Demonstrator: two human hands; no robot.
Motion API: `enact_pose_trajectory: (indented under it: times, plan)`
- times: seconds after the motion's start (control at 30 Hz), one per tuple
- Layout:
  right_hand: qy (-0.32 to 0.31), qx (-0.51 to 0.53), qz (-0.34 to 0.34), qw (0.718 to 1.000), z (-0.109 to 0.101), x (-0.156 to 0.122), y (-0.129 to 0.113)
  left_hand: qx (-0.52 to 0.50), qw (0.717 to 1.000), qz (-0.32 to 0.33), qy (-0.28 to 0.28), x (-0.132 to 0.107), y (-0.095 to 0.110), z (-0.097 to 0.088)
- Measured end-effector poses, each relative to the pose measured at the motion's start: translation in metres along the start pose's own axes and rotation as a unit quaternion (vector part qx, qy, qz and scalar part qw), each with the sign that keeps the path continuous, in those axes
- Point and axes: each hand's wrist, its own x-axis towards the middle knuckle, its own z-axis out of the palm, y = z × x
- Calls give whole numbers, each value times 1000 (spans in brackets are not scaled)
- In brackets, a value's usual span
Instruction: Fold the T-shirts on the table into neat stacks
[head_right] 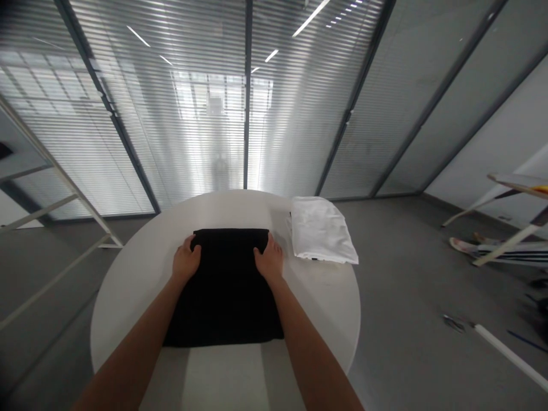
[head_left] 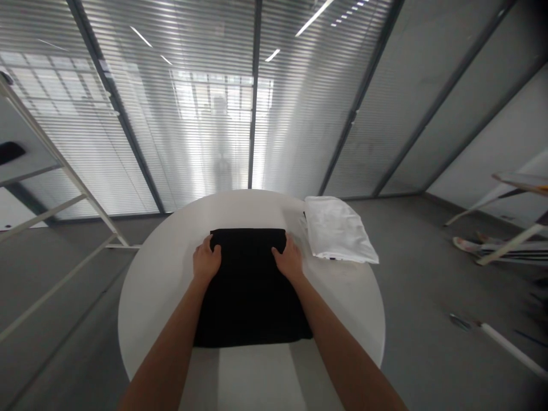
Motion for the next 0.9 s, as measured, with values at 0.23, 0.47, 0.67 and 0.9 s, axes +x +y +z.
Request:
enact_pose_trajectory:
  times: [0.23,0.47,0.67,0.9]
  plan:
    - [10,228,19,973,-6,4,15,-179,984,3,11,-2,-12,-3]
    - [-50,425,79,900,-13,16,22,-292,956,16,-6,0,-9,-11]
    - [-89,569,103,811,-29,10,16,-410,912,0,-31,1,-1,-24]
    - [-137,524,69,838,-43,5,7,-489,857,-98,-127,9,-11,-29]
